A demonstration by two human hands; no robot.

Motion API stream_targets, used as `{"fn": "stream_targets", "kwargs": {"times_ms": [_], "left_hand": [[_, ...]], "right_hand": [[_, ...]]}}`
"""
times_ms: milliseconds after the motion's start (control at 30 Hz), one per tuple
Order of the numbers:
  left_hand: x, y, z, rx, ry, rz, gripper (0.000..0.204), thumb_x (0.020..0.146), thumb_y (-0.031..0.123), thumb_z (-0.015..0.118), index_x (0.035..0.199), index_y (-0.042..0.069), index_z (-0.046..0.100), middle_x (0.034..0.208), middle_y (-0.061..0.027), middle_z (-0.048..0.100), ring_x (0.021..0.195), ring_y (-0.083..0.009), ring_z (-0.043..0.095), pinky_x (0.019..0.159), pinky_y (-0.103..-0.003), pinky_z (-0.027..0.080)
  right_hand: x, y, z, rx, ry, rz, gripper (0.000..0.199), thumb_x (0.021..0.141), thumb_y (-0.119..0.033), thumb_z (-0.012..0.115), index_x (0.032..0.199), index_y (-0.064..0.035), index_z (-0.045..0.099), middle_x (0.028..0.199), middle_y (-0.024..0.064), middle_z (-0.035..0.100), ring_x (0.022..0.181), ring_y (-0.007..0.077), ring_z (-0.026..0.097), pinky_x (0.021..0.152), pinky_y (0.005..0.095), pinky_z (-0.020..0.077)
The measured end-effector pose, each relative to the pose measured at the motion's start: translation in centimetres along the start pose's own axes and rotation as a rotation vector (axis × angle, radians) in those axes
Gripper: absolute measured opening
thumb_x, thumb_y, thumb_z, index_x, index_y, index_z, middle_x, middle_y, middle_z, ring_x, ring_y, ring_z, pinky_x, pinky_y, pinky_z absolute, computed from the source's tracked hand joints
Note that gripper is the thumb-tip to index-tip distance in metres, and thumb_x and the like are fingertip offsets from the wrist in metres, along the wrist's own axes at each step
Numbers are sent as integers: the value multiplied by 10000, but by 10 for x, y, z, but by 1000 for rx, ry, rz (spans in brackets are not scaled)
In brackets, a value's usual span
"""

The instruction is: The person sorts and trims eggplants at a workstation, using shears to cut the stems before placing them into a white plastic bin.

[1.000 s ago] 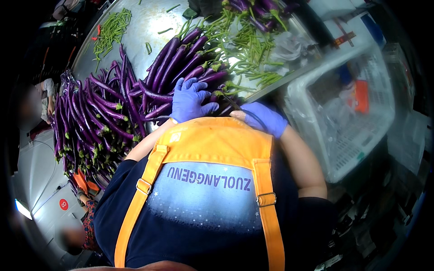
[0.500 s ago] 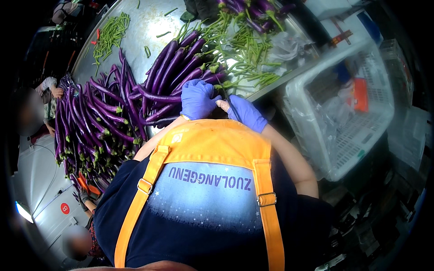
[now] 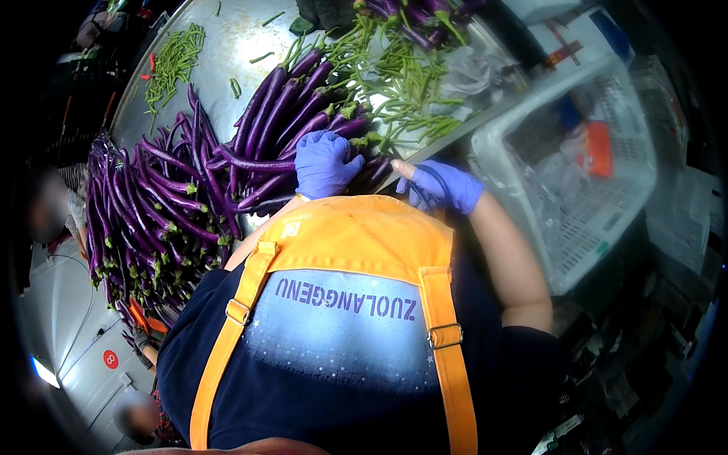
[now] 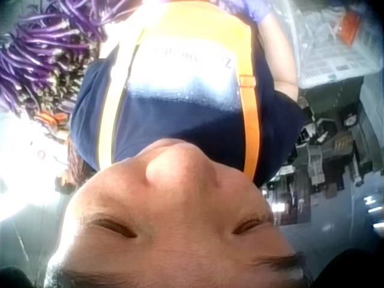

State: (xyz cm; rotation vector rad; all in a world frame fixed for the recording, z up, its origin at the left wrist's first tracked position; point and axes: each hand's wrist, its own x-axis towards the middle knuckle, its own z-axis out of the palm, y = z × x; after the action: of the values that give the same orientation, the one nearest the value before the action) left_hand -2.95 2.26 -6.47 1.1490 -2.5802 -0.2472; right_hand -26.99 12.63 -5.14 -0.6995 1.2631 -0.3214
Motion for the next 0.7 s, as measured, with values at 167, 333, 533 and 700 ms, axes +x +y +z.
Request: {"fn": "stream_targets", "kwargs": {"times_ms": [167,333,533,700], "left_hand": [[-3,-1,1,-31,-24,-39,320,692,393,848,775,149,659,888,-70,604,953,-306,551,863,-470,426],[-1,-1,-4,-48,-27,-54,316,687,383,860,726,156,644,862,-64,610,958,-315,573,872,-468,446],[-2,-3,-3,-59,-25,-43,292,691,376,852,751,157,669,878,-70,616,977,-316,567,879,-465,433],[0,0,-6,-70,-65,-54,276,695,379,844,765,159,692,892,-71,623,989,-312,561,888,-463,418]], "right_hand": [[20,-5,4,123,-3,63,775,979,-741,466,1034,1,679,745,63,663,613,157,647,555,287,526],[33,-7,-18,108,131,9,788,989,-740,431,1041,11,663,747,75,662,596,156,641,537,288,521],[22,-12,-27,-45,108,48,794,964,-779,419,1063,-36,681,744,58,694,582,159,660,508,278,503],[25,-6,-36,-13,174,35,813,951,-777,455,1087,-7,678,741,78,680,583,175,661,503,296,524]]}}
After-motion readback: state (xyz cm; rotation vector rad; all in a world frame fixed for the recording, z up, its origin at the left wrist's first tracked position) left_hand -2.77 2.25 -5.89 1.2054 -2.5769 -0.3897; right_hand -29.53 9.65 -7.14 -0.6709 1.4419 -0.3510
